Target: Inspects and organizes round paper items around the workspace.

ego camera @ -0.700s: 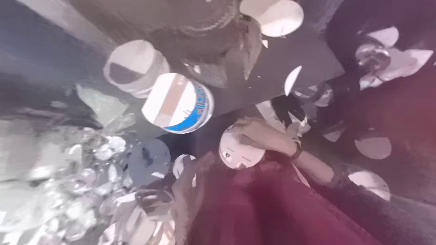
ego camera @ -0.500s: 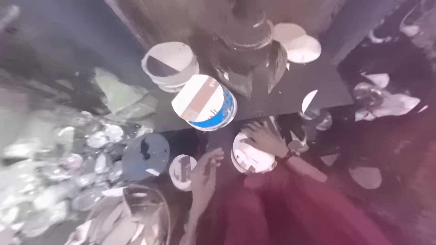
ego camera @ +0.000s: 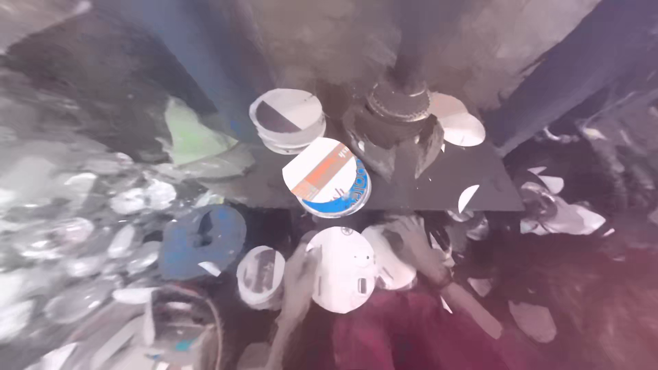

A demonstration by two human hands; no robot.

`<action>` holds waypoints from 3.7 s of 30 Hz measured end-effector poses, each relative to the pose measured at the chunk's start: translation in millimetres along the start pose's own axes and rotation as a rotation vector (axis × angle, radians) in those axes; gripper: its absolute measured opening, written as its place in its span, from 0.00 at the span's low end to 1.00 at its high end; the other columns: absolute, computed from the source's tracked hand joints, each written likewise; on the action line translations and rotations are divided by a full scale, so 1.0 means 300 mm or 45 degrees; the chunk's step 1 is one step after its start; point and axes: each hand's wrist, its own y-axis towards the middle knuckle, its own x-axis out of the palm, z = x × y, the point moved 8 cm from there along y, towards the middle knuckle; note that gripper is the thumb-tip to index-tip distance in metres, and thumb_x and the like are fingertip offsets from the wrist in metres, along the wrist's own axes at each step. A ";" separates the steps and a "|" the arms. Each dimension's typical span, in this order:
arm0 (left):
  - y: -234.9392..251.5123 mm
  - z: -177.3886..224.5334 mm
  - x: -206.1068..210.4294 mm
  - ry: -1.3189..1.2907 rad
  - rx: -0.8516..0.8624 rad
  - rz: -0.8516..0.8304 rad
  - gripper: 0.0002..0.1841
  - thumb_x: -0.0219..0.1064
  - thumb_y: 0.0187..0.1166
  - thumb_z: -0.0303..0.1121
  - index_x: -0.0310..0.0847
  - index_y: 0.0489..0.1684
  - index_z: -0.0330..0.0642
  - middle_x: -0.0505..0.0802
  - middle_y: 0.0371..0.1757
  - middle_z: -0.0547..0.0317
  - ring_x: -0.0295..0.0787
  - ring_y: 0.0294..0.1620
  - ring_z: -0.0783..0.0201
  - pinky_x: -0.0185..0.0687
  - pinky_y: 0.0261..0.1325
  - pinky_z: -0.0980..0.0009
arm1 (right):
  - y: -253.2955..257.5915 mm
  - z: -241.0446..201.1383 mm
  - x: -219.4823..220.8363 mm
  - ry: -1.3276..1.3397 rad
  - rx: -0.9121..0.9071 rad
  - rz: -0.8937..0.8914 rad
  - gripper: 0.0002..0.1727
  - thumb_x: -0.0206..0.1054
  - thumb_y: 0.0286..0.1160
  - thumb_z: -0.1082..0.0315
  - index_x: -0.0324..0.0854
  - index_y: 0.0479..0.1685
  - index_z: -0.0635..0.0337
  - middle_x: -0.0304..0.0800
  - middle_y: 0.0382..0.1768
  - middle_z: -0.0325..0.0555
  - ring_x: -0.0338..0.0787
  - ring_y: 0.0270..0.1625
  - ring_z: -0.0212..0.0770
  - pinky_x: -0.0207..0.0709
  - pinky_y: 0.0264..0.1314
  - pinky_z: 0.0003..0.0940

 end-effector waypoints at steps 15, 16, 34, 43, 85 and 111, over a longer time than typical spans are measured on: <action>-0.185 0.025 0.195 -0.560 0.091 -0.958 0.23 0.58 0.85 0.31 0.69 0.78 0.35 0.83 0.72 0.61 0.82 0.62 0.79 0.79 0.66 0.76 | 0.415 -0.332 -0.171 0.208 -0.145 0.165 0.17 0.67 0.80 0.62 0.88 0.57 0.65 0.92 0.53 0.59 0.93 0.53 0.53 0.85 0.57 0.51; -0.180 0.036 0.174 -0.557 0.137 -0.869 0.24 0.58 0.85 0.29 0.67 0.80 0.34 0.82 0.74 0.59 0.82 0.65 0.77 0.79 0.69 0.74 | 0.485 -0.338 -0.140 0.130 -0.145 0.156 0.25 0.67 0.81 0.57 0.81 0.71 0.63 0.88 0.64 0.62 0.89 0.64 0.59 0.81 0.65 0.58; -0.057 0.123 -0.207 -0.394 -0.083 0.484 0.06 0.59 0.80 0.23 0.81 0.45 0.33 0.91 0.29 0.74 0.89 0.29 0.84 0.88 0.37 0.82 | 0.466 -0.446 -0.095 0.222 -0.224 0.216 0.21 0.64 0.82 0.57 0.87 0.65 0.60 0.92 0.60 0.55 0.89 0.65 0.55 0.80 0.69 0.55; -0.072 0.108 -0.331 -0.148 0.216 0.611 0.28 0.62 0.68 0.26 0.69 0.69 0.17 0.80 0.71 0.41 0.77 0.69 0.74 0.74 0.70 0.78 | 0.641 -0.325 -0.104 0.063 -0.091 0.332 0.16 0.71 0.79 0.63 0.85 0.56 0.66 0.88 0.57 0.61 0.87 0.58 0.61 0.76 0.59 0.62; -0.221 0.432 -0.461 1.023 0.598 0.291 0.26 0.65 0.79 0.51 0.90 0.55 0.33 0.91 0.58 0.29 0.89 0.59 0.34 0.80 0.65 0.47 | 0.370 -0.426 -0.190 0.278 -0.296 0.157 0.14 0.68 0.77 0.68 0.89 0.55 0.65 0.94 0.52 0.55 0.92 0.55 0.50 0.83 0.60 0.47; -0.013 0.206 -0.223 -0.358 0.142 0.388 0.07 0.60 0.80 0.28 0.85 0.40 0.40 0.92 0.31 0.77 0.90 0.32 0.82 0.89 0.38 0.80 | 0.430 -0.521 -0.103 0.541 -0.298 0.149 0.11 0.65 0.78 0.68 0.90 0.37 0.67 0.93 0.32 0.47 0.90 0.34 0.30 0.83 0.41 0.23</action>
